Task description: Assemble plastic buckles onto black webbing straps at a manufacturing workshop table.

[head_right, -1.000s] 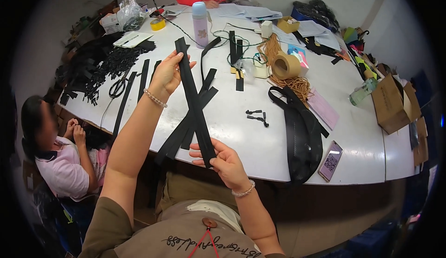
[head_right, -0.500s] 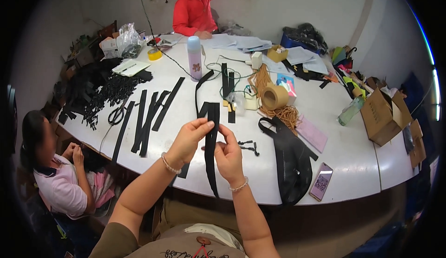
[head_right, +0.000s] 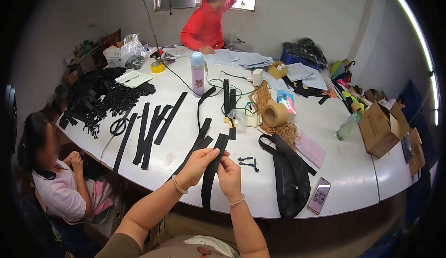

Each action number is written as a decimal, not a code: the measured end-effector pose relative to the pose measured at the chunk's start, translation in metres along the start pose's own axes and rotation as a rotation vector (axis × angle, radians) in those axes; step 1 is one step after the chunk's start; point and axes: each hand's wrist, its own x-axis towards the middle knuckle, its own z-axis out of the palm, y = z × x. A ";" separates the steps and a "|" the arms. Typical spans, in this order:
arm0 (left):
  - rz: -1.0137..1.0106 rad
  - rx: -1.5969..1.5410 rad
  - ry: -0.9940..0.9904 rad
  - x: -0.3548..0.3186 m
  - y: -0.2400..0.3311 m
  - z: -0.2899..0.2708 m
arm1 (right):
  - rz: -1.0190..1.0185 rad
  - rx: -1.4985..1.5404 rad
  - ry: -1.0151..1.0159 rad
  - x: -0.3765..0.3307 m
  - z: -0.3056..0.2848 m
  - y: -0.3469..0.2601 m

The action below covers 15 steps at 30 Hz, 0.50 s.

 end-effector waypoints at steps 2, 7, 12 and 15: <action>0.003 0.006 0.034 0.002 -0.006 -0.006 | -0.003 -0.023 0.007 -0.001 0.000 0.009; -0.030 -0.055 0.153 0.012 -0.038 -0.021 | 0.031 -0.040 0.071 -0.005 -0.001 0.041; -0.073 -0.130 0.196 0.015 -0.057 -0.029 | 0.044 -0.056 0.097 -0.008 -0.002 0.063; -0.092 -0.148 0.239 0.017 -0.063 -0.029 | 0.061 -0.025 0.107 -0.009 -0.002 0.067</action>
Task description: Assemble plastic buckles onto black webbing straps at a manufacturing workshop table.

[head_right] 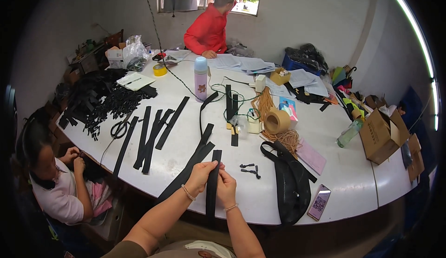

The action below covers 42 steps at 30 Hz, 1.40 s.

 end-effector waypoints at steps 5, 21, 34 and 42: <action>-0.024 -0.032 0.049 0.005 -0.009 -0.001 | 0.057 -0.050 -0.005 -0.001 -0.006 0.011; -0.307 -0.160 -0.175 0.007 -0.001 -0.023 | 0.167 0.037 -0.069 -0.020 0.000 0.024; -0.134 0.054 -0.085 0.009 -0.022 -0.016 | 0.076 -0.048 -0.005 -0.014 -0.003 0.024; -0.154 0.080 -0.077 0.008 -0.021 -0.017 | 0.102 -0.021 -0.023 -0.013 -0.006 0.026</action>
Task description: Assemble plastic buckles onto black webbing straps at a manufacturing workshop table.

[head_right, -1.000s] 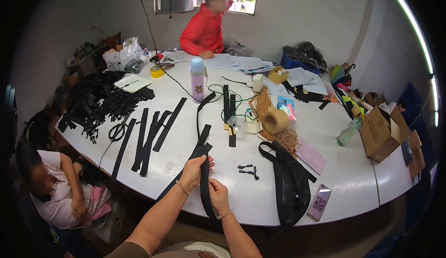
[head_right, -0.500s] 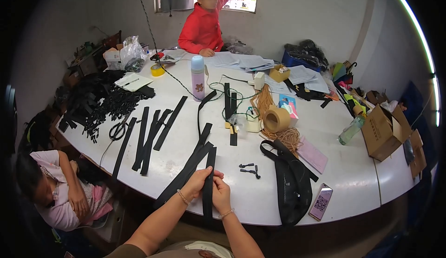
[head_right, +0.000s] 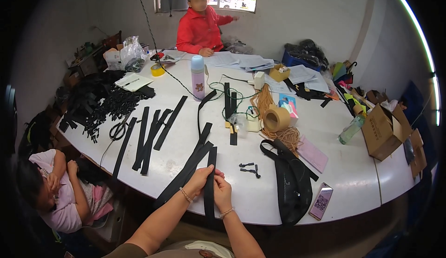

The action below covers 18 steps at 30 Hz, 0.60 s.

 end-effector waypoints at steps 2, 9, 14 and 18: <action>-0.004 0.000 0.004 -0.001 0.000 -0.001 | 0.005 0.009 0.002 -0.001 0.001 0.001; 0.019 -0.009 0.014 -0.003 -0.006 -0.001 | 0.021 -0.022 0.011 -0.004 0.000 -0.002; -0.044 -0.035 0.042 0.007 -0.004 -0.003 | 0.005 -0.035 0.010 0.002 0.000 0.002; 0.009 -0.135 0.091 0.017 0.011 -0.004 | 0.112 0.114 -0.082 -0.005 0.005 -0.012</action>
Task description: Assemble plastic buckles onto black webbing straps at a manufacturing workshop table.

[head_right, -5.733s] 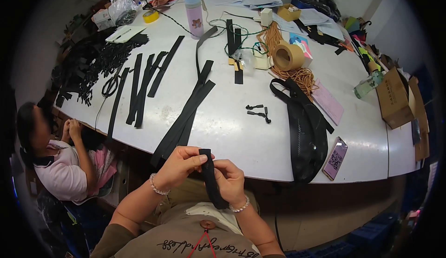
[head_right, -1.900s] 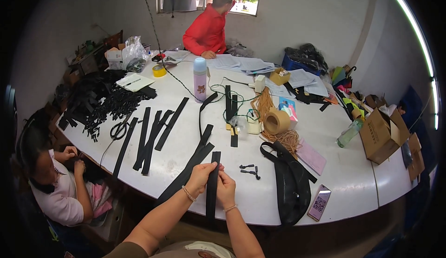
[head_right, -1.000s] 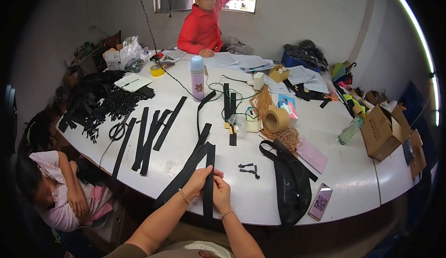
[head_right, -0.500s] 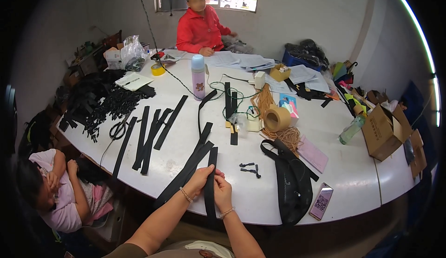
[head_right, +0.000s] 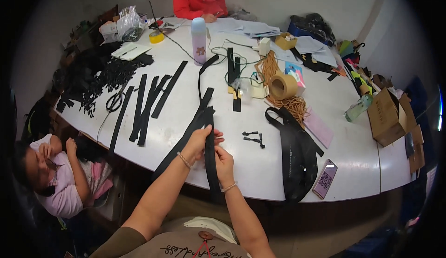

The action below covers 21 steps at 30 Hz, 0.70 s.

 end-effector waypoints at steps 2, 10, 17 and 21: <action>-0.011 0.046 0.021 -0.001 0.008 0.007 | -0.002 -0.018 0.014 -0.004 -0.003 0.000; 0.029 0.035 0.122 0.005 0.036 0.002 | -0.030 -0.086 -0.031 -0.037 -0.004 0.003; 0.057 -0.061 -0.032 -0.010 0.022 0.002 | 0.021 0.030 -0.033 -0.049 0.002 -0.017; -0.284 -0.217 -0.274 -0.047 -0.003 0.003 | -0.009 0.032 0.020 -0.046 -0.001 -0.017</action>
